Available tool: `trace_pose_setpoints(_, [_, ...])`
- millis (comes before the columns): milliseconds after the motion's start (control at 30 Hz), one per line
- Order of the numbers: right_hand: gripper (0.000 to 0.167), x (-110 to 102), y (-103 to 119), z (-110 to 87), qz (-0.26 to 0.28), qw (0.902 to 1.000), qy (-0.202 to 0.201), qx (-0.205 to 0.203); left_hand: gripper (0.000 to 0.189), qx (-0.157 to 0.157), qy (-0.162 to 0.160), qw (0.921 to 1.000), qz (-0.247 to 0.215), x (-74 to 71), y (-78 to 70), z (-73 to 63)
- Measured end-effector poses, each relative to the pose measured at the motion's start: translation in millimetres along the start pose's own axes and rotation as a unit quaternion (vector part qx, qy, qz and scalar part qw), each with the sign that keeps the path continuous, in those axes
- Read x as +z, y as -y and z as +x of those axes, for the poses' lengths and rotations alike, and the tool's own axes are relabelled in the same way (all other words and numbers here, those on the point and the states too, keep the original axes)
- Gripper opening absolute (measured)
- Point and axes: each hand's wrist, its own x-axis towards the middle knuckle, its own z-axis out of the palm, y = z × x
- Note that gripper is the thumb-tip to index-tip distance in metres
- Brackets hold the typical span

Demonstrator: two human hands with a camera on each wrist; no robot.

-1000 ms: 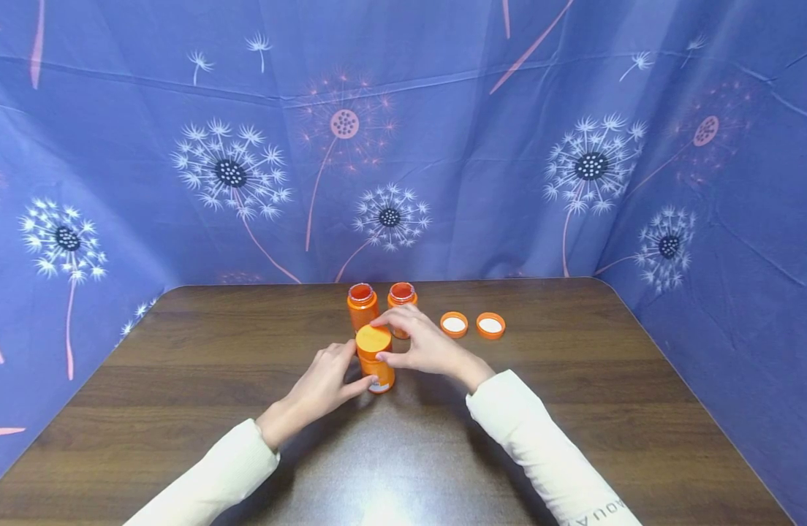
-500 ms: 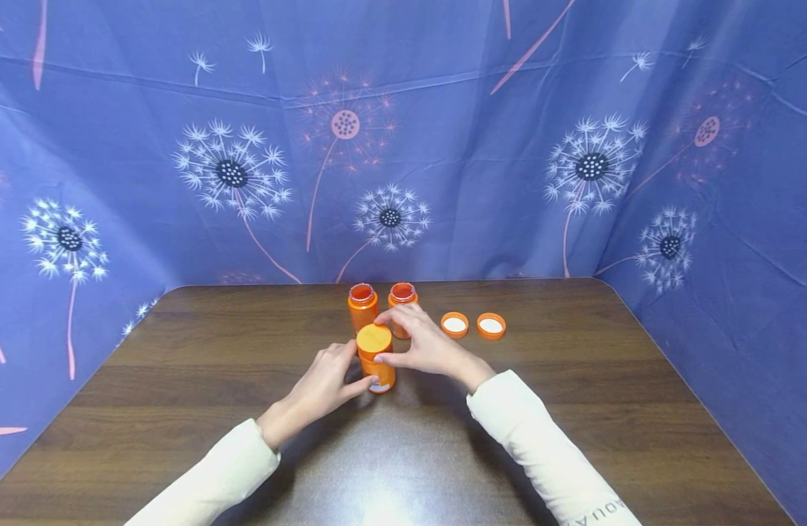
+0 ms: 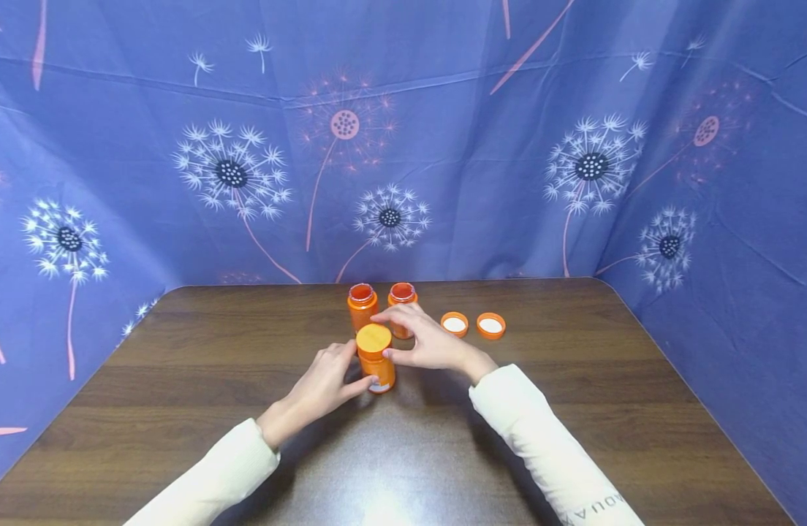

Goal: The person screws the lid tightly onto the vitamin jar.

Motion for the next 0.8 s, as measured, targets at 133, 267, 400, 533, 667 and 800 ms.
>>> trace_pose_setpoints(133, [0.047,0,1,0.4,-0.001,1.0,0.0,0.002,0.049,-0.001,0.001,1.0,-0.001,-0.2,-0.2,-0.2])
trace_pose_setpoints(267, [0.045,1,1,0.5,-0.004,0.9999,-0.009,0.008,0.049,0.001,0.0,1.0,-0.002,-0.2,-0.3,-0.4])
trace_pose_setpoints(400, [0.043,3,2,0.1,-0.006,0.9995,-0.027,0.016,0.048,0.003,-0.002,1.0,-0.005,0.1,0.0,-0.5])
trace_pose_setpoints(533, [0.042,8,4,-0.3,-0.014,0.9982,-0.052,0.027,0.048,0.003,-0.003,1.0,-0.006,0.1,0.0,-0.4])
trace_pose_setpoints(667, [0.045,13,5,-0.5,-0.015,0.9964,-0.073,0.04,0.048,0.002,-0.002,1.0,-0.007,0.1,0.0,-0.6])
trace_pose_setpoints(800, [0.047,17,7,-0.5,-0.012,0.9948,-0.088,0.051,0.047,0.004,-0.004,1.0,-0.006,0.1,-0.2,-0.8])
